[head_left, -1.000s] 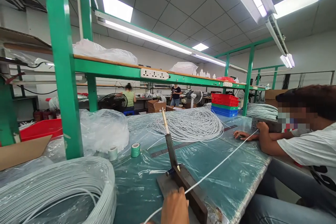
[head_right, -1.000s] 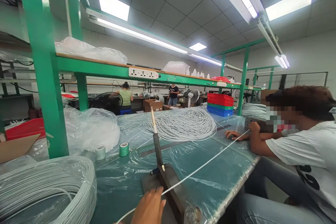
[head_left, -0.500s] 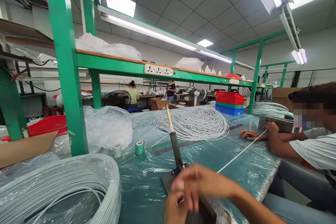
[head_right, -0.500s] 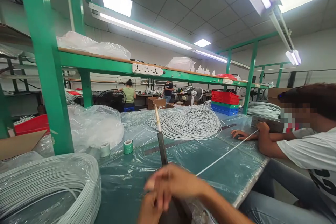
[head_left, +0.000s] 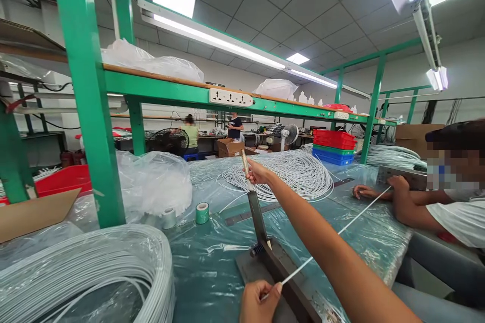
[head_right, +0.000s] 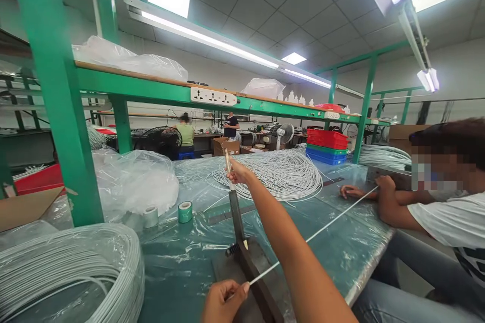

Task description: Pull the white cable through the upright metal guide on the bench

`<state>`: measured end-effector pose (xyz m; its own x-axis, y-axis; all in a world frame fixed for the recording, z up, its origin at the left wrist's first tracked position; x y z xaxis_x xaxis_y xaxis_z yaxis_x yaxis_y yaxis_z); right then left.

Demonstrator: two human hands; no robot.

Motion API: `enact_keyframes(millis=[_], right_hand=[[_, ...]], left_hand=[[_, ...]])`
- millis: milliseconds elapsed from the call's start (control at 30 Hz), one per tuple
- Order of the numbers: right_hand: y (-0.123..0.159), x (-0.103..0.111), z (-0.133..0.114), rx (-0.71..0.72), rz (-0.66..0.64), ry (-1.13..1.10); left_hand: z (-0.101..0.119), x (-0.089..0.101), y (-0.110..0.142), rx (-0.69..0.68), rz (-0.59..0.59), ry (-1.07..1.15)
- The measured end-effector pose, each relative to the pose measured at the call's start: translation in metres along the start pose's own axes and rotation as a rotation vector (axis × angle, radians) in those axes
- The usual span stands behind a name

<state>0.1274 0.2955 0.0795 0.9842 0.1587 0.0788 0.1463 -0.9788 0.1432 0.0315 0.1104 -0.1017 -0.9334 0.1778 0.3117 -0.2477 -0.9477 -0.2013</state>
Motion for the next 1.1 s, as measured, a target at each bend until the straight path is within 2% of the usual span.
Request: enact_keyframes(millis=[133, 233, 333, 467, 633, 767, 833, 933, 1100], right_hand=[[0.009, 0.001, -0.004, -0.023, 0.013, -0.015], [0.03, 0.008, -0.012, -0.001, 0.01, -0.026], [0.068, 0.02, -0.02, 0.043, -0.006, -0.048], [0.138, 0.036, -0.014, 0.068, -0.038, -0.123], [0.231, 0.044, 0.029, -0.013, -0.037, -0.198], [0.28, 0.038, 0.071, -0.088, 0.022, -0.177], [0.293, 0.037, 0.089, -0.13, 0.075, -0.184], [0.302, 0.035, 0.111, -0.176, 0.084, -0.212], [0.311, 0.032, 0.131, -0.257, 0.136, -0.161]], left_hand=[[-0.007, -0.001, -0.001, 0.021, 0.009, 0.017], [-0.009, -0.002, -0.002, 0.034, 0.016, 0.036], [-0.006, -0.001, -0.001, 0.033, 0.027, 0.076], [0.004, 0.001, 0.002, 0.065, -0.033, 0.129], [0.012, 0.005, 0.003, 0.097, -0.073, 0.136], [0.014, 0.006, 0.004, 0.104, -0.085, 0.142], [0.015, 0.006, 0.004, 0.106, -0.083, 0.144], [0.018, 0.007, 0.005, 0.099, -0.078, 0.151], [0.018, 0.006, 0.006, 0.093, -0.073, 0.162]])
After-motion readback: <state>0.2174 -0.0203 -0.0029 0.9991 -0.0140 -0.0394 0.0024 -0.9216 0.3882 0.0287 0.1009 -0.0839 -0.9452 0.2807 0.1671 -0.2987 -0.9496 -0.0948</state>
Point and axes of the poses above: each hand's wrist, its own y-axis away from the middle knuckle, its own x-axis out of the back of the hand, z = x × y, the point moved 4 cm from there along -y, towards the middle knuckle
